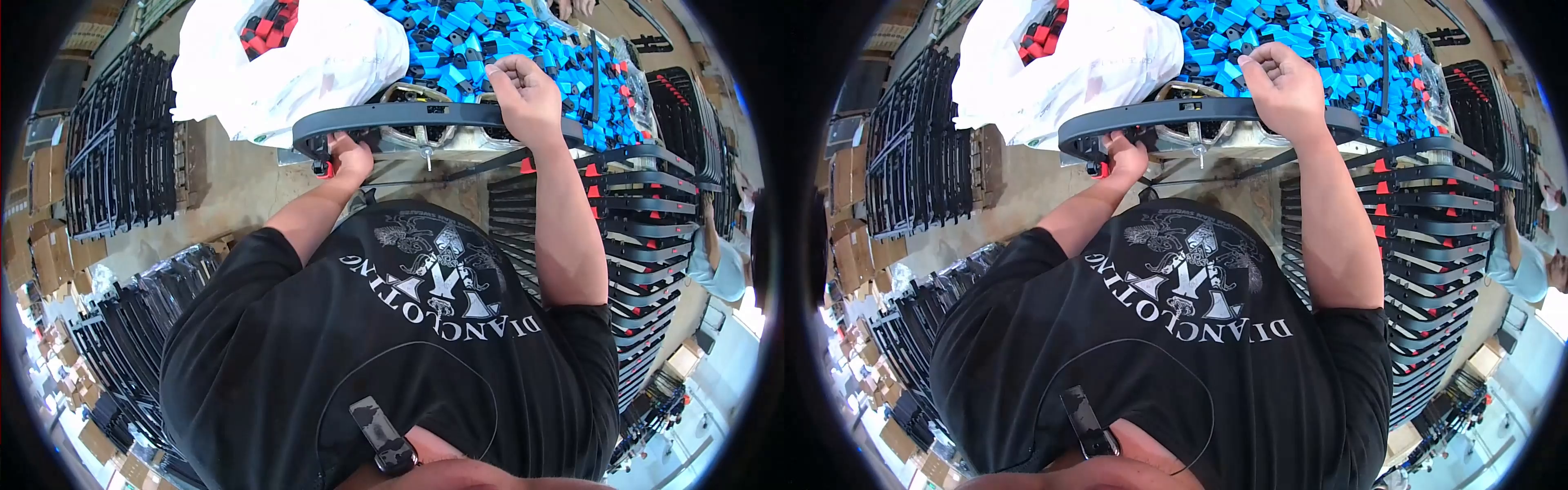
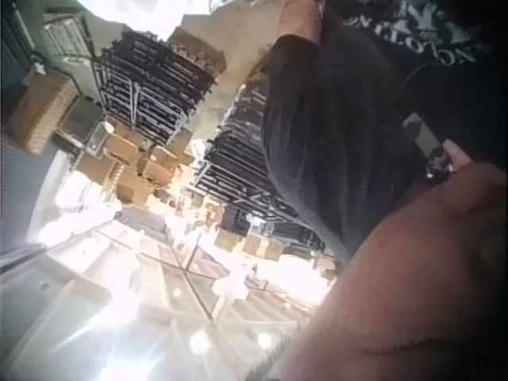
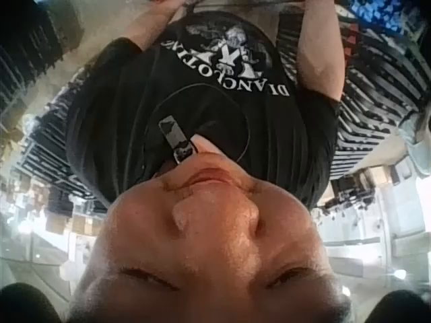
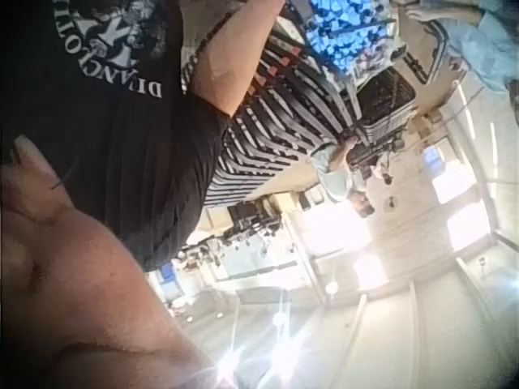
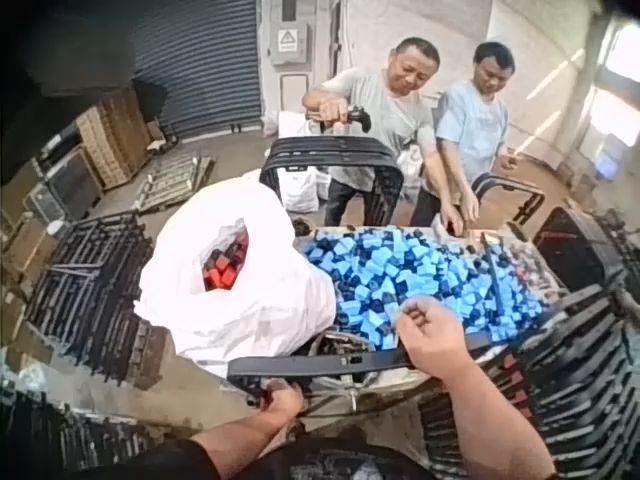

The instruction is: Assembling metal frames by attaching various plastic components and stacking the completed units.

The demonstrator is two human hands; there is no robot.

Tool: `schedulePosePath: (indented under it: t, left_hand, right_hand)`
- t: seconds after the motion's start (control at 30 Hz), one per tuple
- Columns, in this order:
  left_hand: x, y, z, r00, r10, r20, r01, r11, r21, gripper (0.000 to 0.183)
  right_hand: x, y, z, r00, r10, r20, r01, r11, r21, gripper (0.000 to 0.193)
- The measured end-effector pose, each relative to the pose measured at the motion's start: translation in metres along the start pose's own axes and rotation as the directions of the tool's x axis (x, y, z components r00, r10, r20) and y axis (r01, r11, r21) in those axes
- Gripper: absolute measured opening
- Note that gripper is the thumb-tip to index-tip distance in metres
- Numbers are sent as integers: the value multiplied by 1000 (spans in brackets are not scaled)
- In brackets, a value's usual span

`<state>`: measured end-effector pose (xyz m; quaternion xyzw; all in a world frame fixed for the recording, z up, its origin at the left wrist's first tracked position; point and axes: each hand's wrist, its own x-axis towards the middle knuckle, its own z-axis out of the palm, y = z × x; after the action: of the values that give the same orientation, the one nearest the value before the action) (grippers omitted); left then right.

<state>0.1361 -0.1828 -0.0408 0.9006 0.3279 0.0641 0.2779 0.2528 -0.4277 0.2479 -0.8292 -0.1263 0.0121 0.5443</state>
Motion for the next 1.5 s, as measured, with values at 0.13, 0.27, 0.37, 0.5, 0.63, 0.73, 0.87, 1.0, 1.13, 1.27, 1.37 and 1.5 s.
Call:
schedulePosePath:
  t: [0.13,0.27,0.37,0.5,0.63,0.73,0.87,1.0,1.13,1.27,1.37,1.5]
  left_hand:
    - [-3,8,-14,993,-80,89,72,993,93,44]
    - [-37,26,-48,981,61,182,-40,993,-115,40]
    - [-65,43,-77,869,144,473,172,808,-563,39]
    - [-86,107,-166,825,346,446,36,756,-653,38]
    - [-96,182,-226,792,610,-18,-487,614,-621,27]
    - [-75,213,-236,725,685,-70,-657,657,-369,24]
    - [-63,215,-226,643,757,-121,-764,622,-172,20]
    - [-57,210,-228,658,750,-72,-751,645,-145,21]
    - [-54,214,-236,682,731,17,-720,675,-161,21]
    - [-52,219,-245,714,690,114,-661,719,-216,23]
    - [-44,219,-248,666,732,148,-698,680,-224,23]
    - [-33,216,-249,556,811,183,-785,584,-208,24]
  right_hand:
    - [-1,3,-1,1000,-16,18,16,1000,-26,19]
    - [-2,5,-6,997,-48,54,46,998,35,21]
    - [0,2,-13,997,-38,65,36,999,27,23]
    - [2,10,-26,993,-64,103,46,985,165,24]
    - [0,14,-26,975,-197,100,175,966,192,23]
    - [-3,12,-27,971,-223,89,208,966,152,20]
    - [-3,14,-28,966,-238,100,218,960,176,19]
    - [-2,13,-30,967,-223,123,198,962,189,17]
    - [-1,12,-30,972,-221,81,204,963,174,21]
    - [-1,13,-29,971,-234,46,227,966,125,21]
    - [0,13,-29,979,-197,48,189,973,132,22]
    - [-4,9,-28,982,-189,29,183,973,142,20]
